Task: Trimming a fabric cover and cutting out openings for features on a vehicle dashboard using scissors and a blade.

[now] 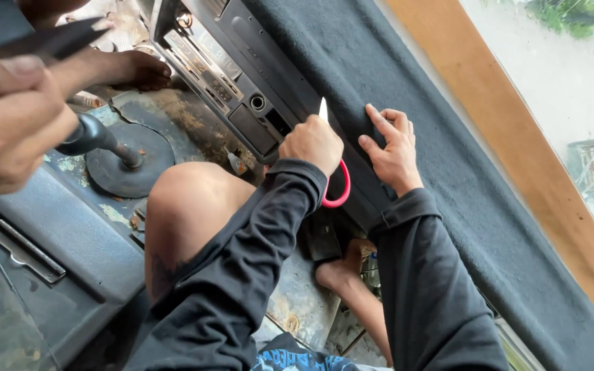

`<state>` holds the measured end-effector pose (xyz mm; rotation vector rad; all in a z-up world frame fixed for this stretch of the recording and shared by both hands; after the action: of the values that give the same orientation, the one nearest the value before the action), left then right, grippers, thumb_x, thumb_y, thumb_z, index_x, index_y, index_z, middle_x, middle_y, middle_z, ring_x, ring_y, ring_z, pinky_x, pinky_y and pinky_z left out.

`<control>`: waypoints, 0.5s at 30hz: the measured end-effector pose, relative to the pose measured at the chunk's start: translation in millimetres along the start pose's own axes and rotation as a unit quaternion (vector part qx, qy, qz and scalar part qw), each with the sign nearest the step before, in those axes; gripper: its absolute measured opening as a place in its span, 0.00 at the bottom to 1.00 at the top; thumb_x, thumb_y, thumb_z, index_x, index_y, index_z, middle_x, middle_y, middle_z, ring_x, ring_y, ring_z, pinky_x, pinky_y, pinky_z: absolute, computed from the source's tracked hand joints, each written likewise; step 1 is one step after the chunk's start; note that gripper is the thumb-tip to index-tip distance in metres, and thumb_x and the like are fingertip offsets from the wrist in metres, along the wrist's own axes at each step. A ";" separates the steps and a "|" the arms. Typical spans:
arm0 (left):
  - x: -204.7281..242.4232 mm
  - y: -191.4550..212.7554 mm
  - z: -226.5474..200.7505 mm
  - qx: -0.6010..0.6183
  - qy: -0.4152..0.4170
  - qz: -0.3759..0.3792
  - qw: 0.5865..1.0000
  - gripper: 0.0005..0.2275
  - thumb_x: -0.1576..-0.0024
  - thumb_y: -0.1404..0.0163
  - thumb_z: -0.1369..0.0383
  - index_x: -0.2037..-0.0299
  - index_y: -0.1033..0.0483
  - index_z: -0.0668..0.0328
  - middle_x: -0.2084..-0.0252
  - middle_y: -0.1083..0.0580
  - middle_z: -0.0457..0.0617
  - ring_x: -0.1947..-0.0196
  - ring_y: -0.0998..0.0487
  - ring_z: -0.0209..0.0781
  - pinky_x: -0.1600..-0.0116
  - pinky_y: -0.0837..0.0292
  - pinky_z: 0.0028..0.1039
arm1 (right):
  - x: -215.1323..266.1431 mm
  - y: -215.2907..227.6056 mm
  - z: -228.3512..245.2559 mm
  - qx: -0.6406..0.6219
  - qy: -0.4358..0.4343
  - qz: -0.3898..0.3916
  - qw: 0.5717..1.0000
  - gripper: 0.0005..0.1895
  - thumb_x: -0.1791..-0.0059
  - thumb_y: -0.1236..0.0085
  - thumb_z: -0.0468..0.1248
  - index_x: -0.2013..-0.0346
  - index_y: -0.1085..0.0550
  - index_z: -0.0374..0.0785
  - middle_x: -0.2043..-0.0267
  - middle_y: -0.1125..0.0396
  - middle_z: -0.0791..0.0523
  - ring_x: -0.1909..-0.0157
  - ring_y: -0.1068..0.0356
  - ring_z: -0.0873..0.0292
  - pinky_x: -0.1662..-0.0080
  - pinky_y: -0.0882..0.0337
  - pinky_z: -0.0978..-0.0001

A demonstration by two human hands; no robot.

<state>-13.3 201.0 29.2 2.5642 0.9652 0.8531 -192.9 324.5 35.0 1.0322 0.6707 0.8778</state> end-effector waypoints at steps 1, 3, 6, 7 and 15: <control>-2.8 6.3 2.7 -0.002 0.007 -0.029 1.000 0.22 0.40 0.66 0.62 0.47 0.23 0.68 0.51 0.19 0.64 0.47 0.18 0.63 0.41 0.23 0.50 | 0.9 2.2 1.8 0.002 0.008 -0.007 1.000 0.35 0.49 0.35 0.49 0.27 0.33 0.63 0.40 0.43 0.61 0.36 0.42 0.54 0.34 0.45 0.56; -16.8 -1.5 12.5 0.004 0.006 -0.033 0.999 0.21 0.40 0.65 0.64 0.48 0.22 0.68 0.54 0.19 0.64 0.49 0.17 0.64 0.43 0.22 0.51 | 2.7 0.6 2.8 0.001 0.008 -0.007 1.000 0.35 0.49 0.35 0.49 0.27 0.33 0.63 0.40 0.43 0.60 0.36 0.43 0.54 0.34 0.46 0.56; -25.5 -10.1 17.1 0.008 -0.001 -0.045 0.999 0.20 0.40 0.65 0.65 0.50 0.22 0.68 0.57 0.18 0.63 0.52 0.16 0.64 0.46 0.20 0.51 | 3.6 1.7 3.3 0.003 0.010 -0.009 1.000 0.35 0.48 0.35 0.49 0.27 0.33 0.63 0.40 0.43 0.60 0.35 0.43 0.54 0.34 0.46 0.56; -26.8 -10.9 16.7 0.006 -0.008 -0.054 0.999 0.19 0.39 0.66 0.65 0.51 0.22 0.67 0.58 0.18 0.63 0.53 0.16 0.64 0.46 0.20 0.51 | 2.5 1.9 4.1 0.003 0.013 -0.011 1.000 0.35 0.48 0.35 0.49 0.27 0.33 0.63 0.40 0.42 0.60 0.35 0.43 0.53 0.34 0.45 0.55; -24.3 -17.0 15.3 0.002 -0.014 -0.055 0.998 0.18 0.38 0.67 0.65 0.51 0.24 0.67 0.58 0.18 0.62 0.53 0.16 0.64 0.46 0.21 0.50 | 3.2 3.1 6.3 -0.006 0.010 -0.018 1.000 0.34 0.49 0.35 0.48 0.27 0.33 0.63 0.40 0.42 0.60 0.35 0.42 0.53 0.33 0.46 0.55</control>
<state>-27.2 196.7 -0.7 2.4920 1.0896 0.7847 -187.1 325.2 40.1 0.9985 0.6992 0.8608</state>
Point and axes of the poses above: each hand's wrist, its own x-axis away from the middle knuckle, its own y-axis out of the back of the hand, z = x × y, the point moved 8 cm from there along -x, towards the middle knuckle
